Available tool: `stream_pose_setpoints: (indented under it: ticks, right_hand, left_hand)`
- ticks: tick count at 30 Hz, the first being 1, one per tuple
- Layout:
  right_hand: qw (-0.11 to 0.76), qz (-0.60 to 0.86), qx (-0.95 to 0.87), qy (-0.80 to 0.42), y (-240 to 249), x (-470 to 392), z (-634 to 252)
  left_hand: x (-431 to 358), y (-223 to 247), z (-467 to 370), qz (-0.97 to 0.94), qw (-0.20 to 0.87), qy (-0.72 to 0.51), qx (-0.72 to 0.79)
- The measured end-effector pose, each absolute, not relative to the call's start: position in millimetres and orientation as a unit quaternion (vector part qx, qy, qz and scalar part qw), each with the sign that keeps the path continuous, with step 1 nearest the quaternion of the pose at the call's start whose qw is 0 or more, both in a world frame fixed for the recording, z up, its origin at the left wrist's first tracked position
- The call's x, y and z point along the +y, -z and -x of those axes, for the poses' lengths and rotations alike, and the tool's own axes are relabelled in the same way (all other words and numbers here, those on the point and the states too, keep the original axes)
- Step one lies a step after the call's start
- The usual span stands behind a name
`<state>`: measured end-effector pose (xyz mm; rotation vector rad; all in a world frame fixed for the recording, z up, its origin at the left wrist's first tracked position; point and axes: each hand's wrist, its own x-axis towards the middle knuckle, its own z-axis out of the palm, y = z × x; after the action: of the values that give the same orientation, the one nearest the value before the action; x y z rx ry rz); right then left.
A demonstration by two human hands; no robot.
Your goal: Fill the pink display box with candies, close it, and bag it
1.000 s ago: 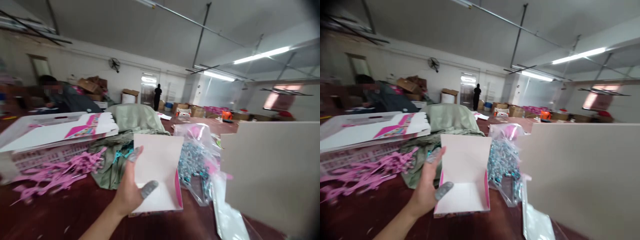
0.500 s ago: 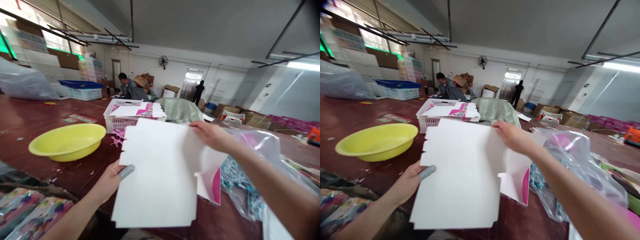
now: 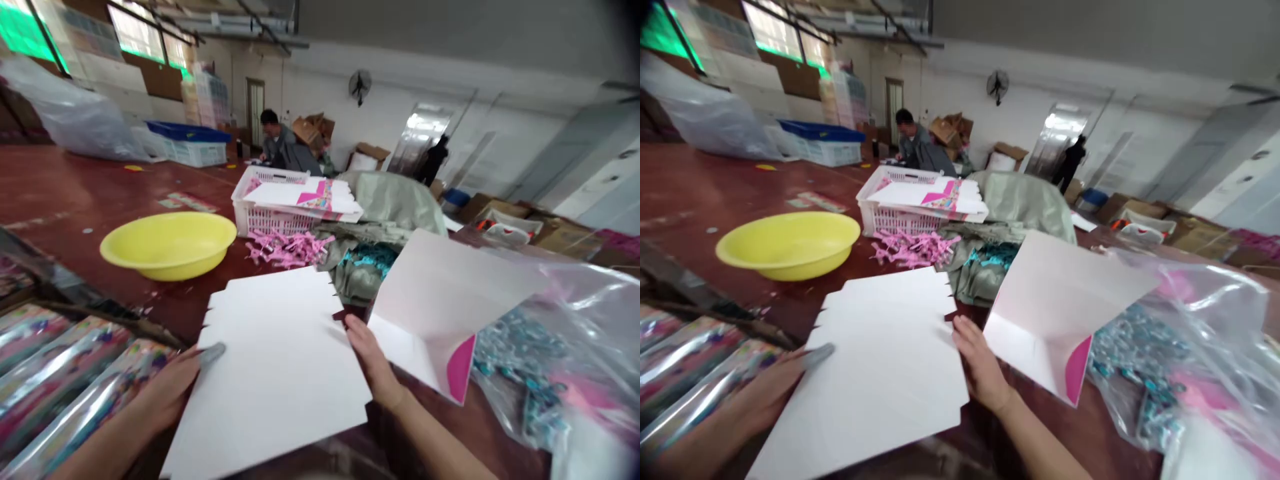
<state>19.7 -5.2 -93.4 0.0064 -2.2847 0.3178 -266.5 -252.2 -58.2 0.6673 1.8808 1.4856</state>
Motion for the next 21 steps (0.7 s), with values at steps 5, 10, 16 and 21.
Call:
stream_pose_setpoints:
  ticks: [5, 10, 16, 21]
  right_hand:
    - [0.311, 0.025, -0.928, -0.206, 123.8, -19.9, -36.4]
    - [0.226, 0.074, -0.94, -0.245, 142.9, -26.2, -66.7]
    - [0.201, 0.116, -0.924, -0.305, 150.7, -26.5, -82.6]
    - [0.181, 0.118, -0.91, -0.354, 148.0, -13.1, -83.2]
  left_hand:
    - [-248.8, 80.4, 264.8, -0.172, 0.489, -0.519, 0.68]
    - [-280.7, 92.3, 265.6, -0.473, 0.209, -0.31, 0.798]
    - [-290.5, 112.6, 245.6, -0.711, 0.089, -0.069, 0.695]
    - [-261.8, 110.8, 254.6, -0.677, 0.12, -0.125, 0.716]
